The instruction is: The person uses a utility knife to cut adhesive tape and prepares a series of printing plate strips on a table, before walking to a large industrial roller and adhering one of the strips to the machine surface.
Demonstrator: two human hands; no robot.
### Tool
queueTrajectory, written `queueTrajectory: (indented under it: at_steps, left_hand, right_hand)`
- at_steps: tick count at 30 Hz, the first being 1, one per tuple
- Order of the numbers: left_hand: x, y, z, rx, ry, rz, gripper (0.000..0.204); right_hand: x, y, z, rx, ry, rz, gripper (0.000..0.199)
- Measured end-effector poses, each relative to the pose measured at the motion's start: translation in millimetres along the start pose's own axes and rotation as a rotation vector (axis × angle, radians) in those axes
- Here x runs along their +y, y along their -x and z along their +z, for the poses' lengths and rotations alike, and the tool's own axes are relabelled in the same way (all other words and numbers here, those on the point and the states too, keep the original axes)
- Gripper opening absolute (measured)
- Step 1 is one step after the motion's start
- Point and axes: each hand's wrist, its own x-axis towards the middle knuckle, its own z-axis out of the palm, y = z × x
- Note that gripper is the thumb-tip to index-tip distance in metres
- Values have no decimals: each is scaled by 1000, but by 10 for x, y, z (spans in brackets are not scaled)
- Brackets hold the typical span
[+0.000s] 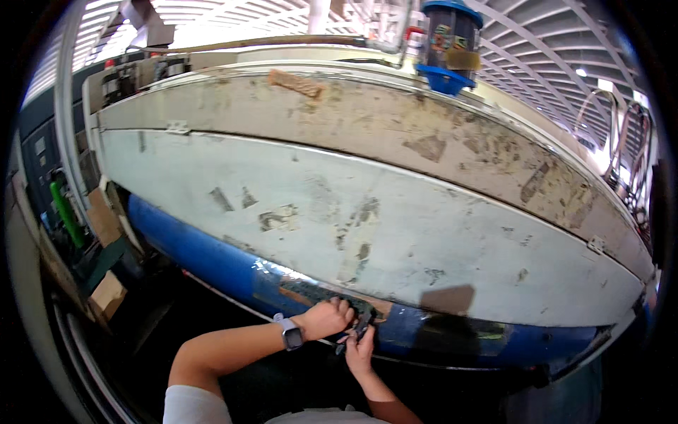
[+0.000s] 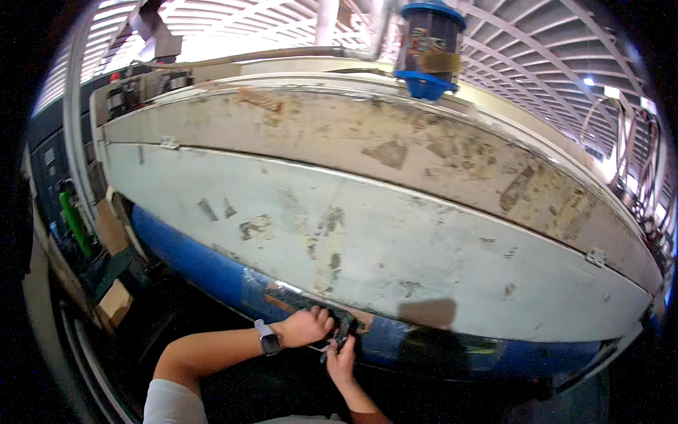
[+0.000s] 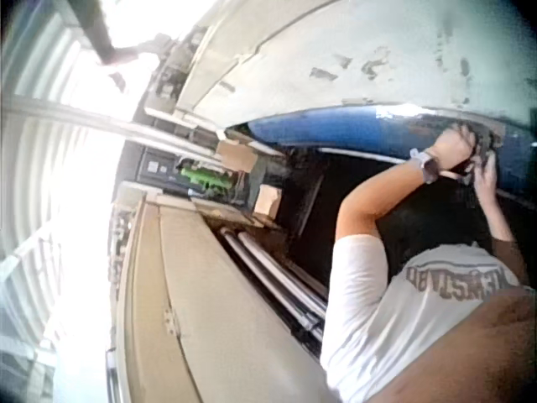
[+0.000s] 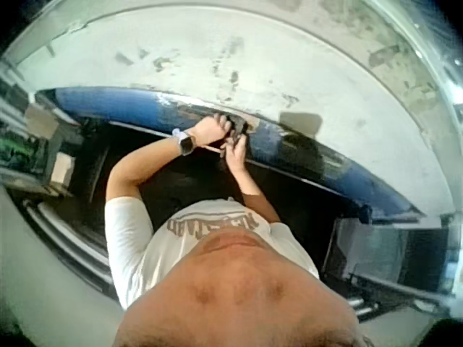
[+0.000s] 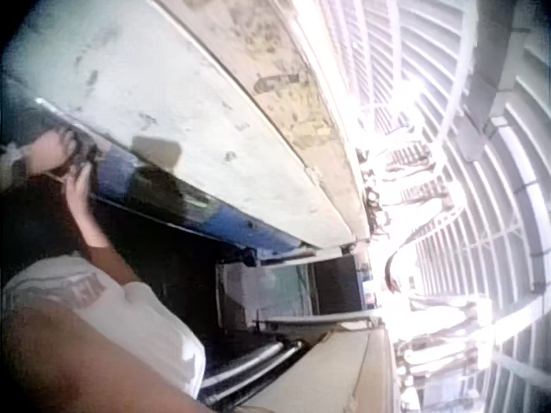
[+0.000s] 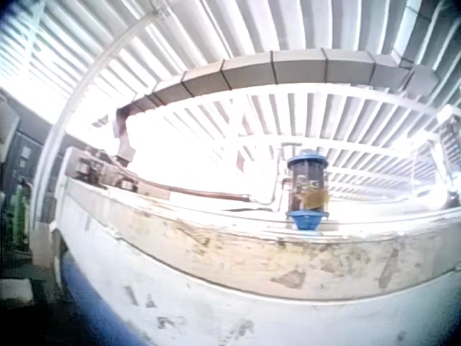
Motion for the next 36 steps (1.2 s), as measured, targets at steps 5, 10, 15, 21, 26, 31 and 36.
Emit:
queueTrajectory:
  at_steps: [5, 10, 15, 21, 26, 31, 36]
  left_hand:
    - [-25, 23, -14, 59, 144, 27, 15]
    - [-175, 117, -108, 80, 243, 22, 10]
    - [-263, 53, 10, 154, 358, 81, 15]
    - [-257, 67, 124, 201, 391, 120, 20]
    - [-277, 93, 72, 164, 434, 87, 19]
    - [-339, 57, 71, 149, 496, 87, 16]
    - [-389, 48, 100, 136, 501, 113, 16]
  right_hand:
    - [122, -81, 47, 227, 169, -4, 42]
    - [-327, -143, 397, 335, 183, 62, 59]
    - [-369, -192, 471, 484, 241, 76, 41]
    - [-384, -146, 599, 667, 264, 79, 38]
    - [-334, -128, 693, 723, 335, 42, 36]
    - [-322, -139, 749, 728, 305, 11, 35]
    - [-305, -168, 771, 771, 357, 39, 36]
